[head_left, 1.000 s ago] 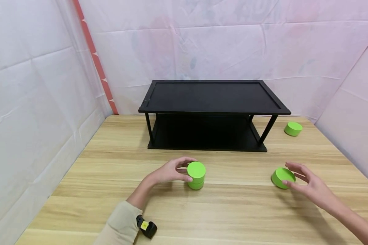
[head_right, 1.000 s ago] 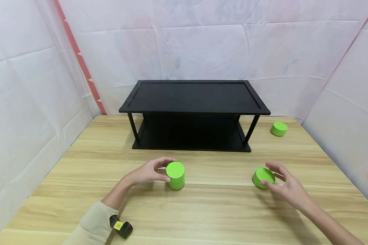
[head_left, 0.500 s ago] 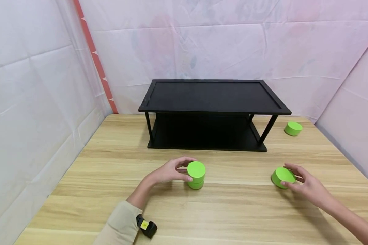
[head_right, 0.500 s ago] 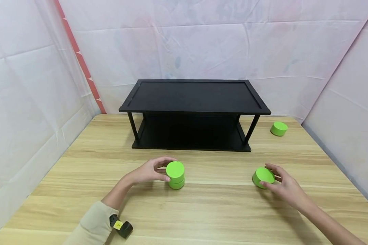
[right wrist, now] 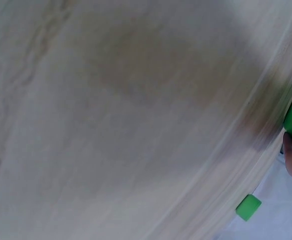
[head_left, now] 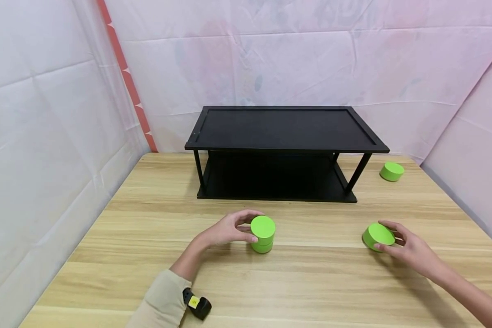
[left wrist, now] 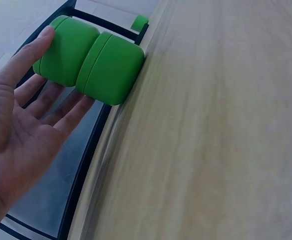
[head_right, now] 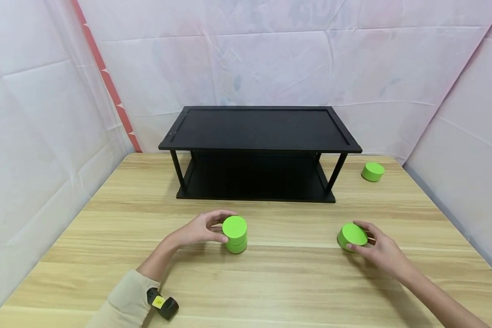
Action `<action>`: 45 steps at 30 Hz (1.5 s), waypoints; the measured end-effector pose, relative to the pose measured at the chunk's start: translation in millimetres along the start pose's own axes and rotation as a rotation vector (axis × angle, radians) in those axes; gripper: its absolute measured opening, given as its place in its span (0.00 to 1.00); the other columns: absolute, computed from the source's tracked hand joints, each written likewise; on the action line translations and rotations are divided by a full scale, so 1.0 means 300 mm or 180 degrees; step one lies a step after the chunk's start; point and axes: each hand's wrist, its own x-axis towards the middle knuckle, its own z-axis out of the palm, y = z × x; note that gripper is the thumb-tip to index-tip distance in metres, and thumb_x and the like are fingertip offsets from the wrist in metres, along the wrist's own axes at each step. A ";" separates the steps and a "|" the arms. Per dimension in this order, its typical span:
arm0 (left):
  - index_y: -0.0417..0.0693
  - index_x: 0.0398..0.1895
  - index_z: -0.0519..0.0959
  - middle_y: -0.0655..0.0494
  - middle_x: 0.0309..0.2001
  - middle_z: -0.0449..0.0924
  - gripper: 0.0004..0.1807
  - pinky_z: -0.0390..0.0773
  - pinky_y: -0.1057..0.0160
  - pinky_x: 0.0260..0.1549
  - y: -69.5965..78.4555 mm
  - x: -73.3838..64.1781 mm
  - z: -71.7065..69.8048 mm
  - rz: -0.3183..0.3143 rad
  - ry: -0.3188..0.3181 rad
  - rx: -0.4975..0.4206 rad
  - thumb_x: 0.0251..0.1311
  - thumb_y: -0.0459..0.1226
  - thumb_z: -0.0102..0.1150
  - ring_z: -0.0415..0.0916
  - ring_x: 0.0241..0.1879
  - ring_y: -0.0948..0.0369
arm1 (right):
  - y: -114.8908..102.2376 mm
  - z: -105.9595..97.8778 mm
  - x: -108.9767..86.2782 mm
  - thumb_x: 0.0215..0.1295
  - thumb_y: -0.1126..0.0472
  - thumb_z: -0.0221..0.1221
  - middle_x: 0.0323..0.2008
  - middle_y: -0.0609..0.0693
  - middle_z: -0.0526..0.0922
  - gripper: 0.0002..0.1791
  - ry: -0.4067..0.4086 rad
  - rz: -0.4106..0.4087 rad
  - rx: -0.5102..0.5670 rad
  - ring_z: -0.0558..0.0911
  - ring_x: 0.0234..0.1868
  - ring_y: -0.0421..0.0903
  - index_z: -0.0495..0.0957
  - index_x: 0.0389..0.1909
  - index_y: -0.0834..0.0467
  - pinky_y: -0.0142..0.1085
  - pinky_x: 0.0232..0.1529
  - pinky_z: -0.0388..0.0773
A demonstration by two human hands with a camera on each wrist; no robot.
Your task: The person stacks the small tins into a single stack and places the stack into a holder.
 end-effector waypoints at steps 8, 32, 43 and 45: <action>0.40 0.61 0.66 0.51 0.55 0.70 0.32 0.69 0.61 0.53 0.001 -0.002 0.000 0.0032 -0.0016 -0.0017 0.51 0.30 0.66 0.66 0.55 0.58 | -0.006 0.004 0.002 0.51 0.69 0.66 0.48 0.71 0.69 0.33 -0.0003 0.0060 0.0038 0.67 0.38 0.20 0.61 0.56 0.75 0.19 0.33 0.73; 0.40 0.60 0.67 0.53 0.54 0.71 0.31 0.69 0.62 0.54 0.007 -0.001 0.004 -0.0054 0.0038 -0.0025 0.51 0.29 0.66 0.66 0.55 0.59 | -0.035 0.006 0.013 0.54 0.65 0.65 0.51 0.72 0.67 0.33 -0.0025 0.0196 -0.0040 0.66 0.38 0.19 0.62 0.57 0.73 0.21 0.33 0.74; 0.41 0.61 0.66 0.53 0.55 0.70 0.32 0.68 0.62 0.54 0.008 -0.006 0.005 -0.0080 0.0053 -0.0063 0.51 0.30 0.66 0.66 0.56 0.59 | -0.057 0.015 0.024 0.55 0.64 0.65 0.51 0.72 0.67 0.33 -0.0047 0.0159 -0.0016 0.67 0.38 0.20 0.61 0.58 0.73 0.21 0.34 0.75; 0.42 0.61 0.66 0.53 0.55 0.70 0.32 0.68 0.62 0.54 0.008 -0.008 0.006 -0.0076 0.0069 -0.0089 0.51 0.30 0.66 0.66 0.56 0.59 | -0.062 0.016 0.026 0.55 0.64 0.65 0.51 0.71 0.67 0.34 -0.0066 0.0168 0.0009 0.66 0.38 0.20 0.61 0.58 0.73 0.22 0.33 0.75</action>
